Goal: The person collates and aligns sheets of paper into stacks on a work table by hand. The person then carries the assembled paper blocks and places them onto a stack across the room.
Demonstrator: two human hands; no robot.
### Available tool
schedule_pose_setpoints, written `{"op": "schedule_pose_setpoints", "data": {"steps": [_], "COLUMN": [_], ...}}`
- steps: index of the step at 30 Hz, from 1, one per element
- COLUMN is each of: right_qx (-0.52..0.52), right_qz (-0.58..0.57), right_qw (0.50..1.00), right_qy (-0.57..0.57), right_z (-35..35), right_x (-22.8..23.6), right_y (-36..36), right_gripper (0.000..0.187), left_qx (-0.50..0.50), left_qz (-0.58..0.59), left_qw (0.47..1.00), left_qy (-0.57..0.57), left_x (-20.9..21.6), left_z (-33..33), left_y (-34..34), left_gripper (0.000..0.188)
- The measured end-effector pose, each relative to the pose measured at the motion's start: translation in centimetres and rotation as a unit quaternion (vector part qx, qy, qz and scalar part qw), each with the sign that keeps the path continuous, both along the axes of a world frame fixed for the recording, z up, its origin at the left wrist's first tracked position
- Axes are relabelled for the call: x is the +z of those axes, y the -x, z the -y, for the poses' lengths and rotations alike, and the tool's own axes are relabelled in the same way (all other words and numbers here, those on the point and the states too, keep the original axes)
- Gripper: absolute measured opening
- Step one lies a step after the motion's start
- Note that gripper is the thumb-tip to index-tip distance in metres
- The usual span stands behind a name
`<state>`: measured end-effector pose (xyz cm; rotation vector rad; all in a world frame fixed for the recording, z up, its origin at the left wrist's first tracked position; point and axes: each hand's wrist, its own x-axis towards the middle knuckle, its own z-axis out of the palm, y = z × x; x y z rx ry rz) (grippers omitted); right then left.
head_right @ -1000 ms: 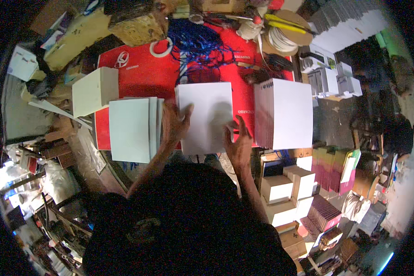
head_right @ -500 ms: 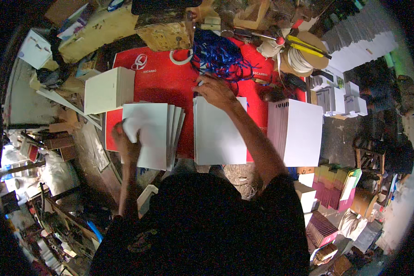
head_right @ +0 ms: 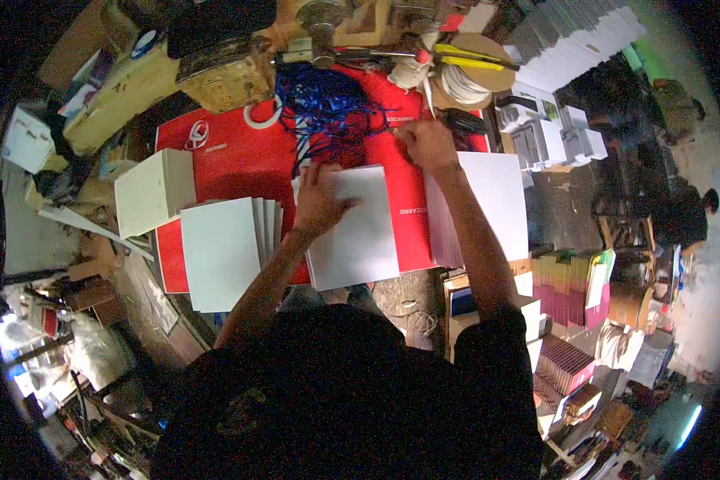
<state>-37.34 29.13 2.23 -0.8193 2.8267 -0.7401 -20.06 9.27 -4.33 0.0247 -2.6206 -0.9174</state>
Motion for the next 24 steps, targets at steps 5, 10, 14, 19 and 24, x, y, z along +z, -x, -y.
{"op": "schedule_pose_setpoints", "data": {"steps": [5, 10, 14, 19, 24], "right_qx": [-0.096, -0.128, -0.097, -0.139, -0.14], "right_qz": [0.251, 0.428, 0.483, -0.02, 0.174], "right_qw": [0.944, 0.856, 0.848, 0.973, 0.929], "right_qy": [0.19, 0.259, 0.193, 0.184, 0.296], "right_z": [-8.5, -6.1, -3.4, -3.9, -0.9], "right_x": [-6.3, -11.0, -4.9, -4.1, -4.5], "right_y": [-13.7, -30.0, -27.9, -20.1, -21.6], "right_gripper": [0.027, 0.026, 0.024, 0.041, 0.041], "left_qx": [-0.035, 0.019, 0.024, 0.149, 0.198], "left_qz": [0.019, -0.003, -0.112, -0.063, 0.227], "left_qw": [0.803, 0.914, 0.992, 0.987, 0.931], "left_qy": [-0.595, -0.406, 0.054, 0.002, -0.206], "left_x": [0.3, 2.5, 1.0, 0.3, 1.2], "left_z": [4.0, 0.8, -0.6, -0.6, 1.0], "left_y": [-1.4, 0.0, -1.1, -4.1, -10.9], "left_gripper": [0.044, 0.046, 0.062, 0.067, 0.053]}}
